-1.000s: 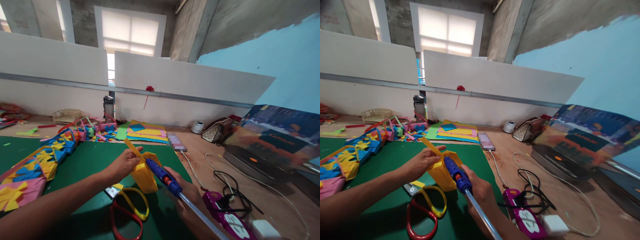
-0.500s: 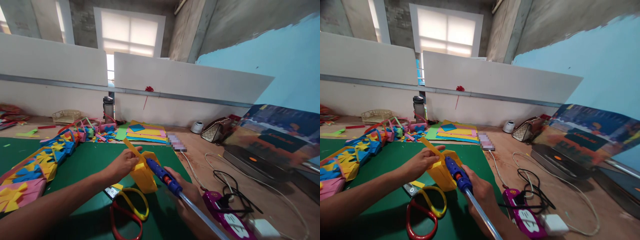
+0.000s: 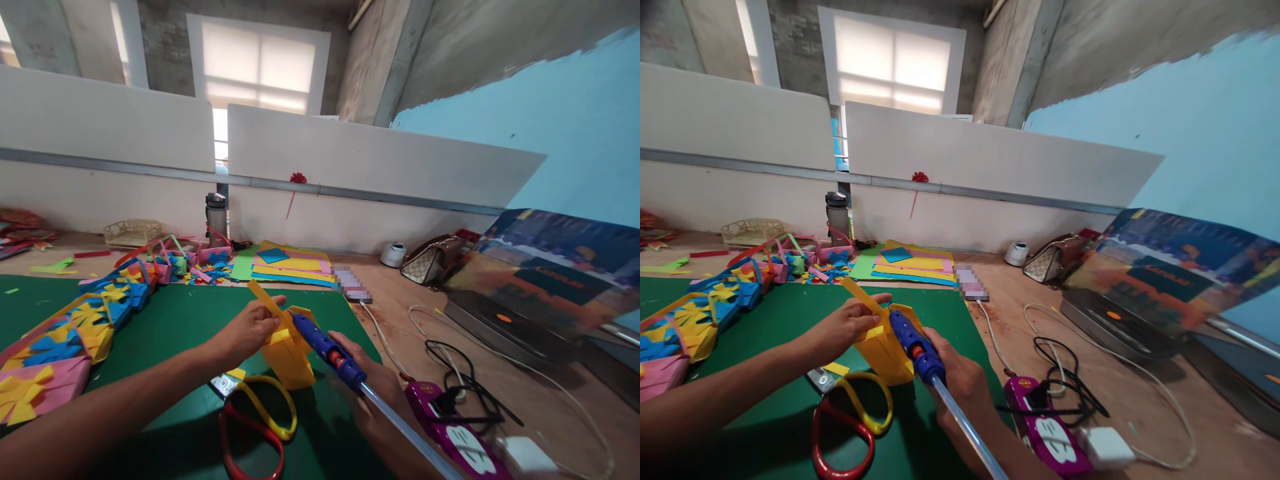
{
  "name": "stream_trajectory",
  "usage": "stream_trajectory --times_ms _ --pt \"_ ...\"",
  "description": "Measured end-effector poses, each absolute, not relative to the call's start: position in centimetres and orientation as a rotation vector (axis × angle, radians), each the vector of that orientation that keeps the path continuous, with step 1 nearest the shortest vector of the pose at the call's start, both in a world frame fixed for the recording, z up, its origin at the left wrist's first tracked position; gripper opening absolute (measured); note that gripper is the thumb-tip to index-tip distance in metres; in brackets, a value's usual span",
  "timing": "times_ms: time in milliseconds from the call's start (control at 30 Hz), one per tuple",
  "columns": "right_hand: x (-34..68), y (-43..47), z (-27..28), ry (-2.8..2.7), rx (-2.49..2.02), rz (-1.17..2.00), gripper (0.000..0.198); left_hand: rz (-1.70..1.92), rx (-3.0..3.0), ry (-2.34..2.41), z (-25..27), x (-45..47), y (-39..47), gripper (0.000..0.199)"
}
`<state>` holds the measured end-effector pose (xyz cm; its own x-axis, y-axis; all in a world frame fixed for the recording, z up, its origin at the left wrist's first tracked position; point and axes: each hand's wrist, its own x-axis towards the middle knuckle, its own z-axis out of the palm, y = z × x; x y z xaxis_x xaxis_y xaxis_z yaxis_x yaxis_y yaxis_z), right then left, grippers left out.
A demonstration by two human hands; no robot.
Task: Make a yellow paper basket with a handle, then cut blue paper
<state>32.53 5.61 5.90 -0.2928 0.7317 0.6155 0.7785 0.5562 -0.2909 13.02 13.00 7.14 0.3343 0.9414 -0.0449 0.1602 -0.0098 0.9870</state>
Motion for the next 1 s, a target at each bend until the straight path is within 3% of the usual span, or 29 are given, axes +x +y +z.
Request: stream_trajectory --times_ms 167,500,733,900,1000 --pt "32.7 5.7 5.8 -2.067 -1.179 0.012 0.036 0.868 1.459 1.06 7.4 13.0 12.9 0.045" --pt "32.8 5.9 5.3 -2.064 -1.195 0.107 0.035 0.898 1.383 1.09 7.8 13.0 12.9 0.056" --pt "32.8 5.9 5.7 -2.059 -1.214 0.07 0.036 0.903 1.462 1.068 7.2 12.6 13.4 0.052" --pt "33.9 6.9 4.6 -2.099 -1.124 -0.166 0.038 1.048 1.739 1.148 7.7 10.5 15.0 0.03" --pt "34.4 7.4 4.1 -2.208 -1.195 -0.395 0.044 1.146 1.712 1.195 8.3 9.1 16.0 0.031"
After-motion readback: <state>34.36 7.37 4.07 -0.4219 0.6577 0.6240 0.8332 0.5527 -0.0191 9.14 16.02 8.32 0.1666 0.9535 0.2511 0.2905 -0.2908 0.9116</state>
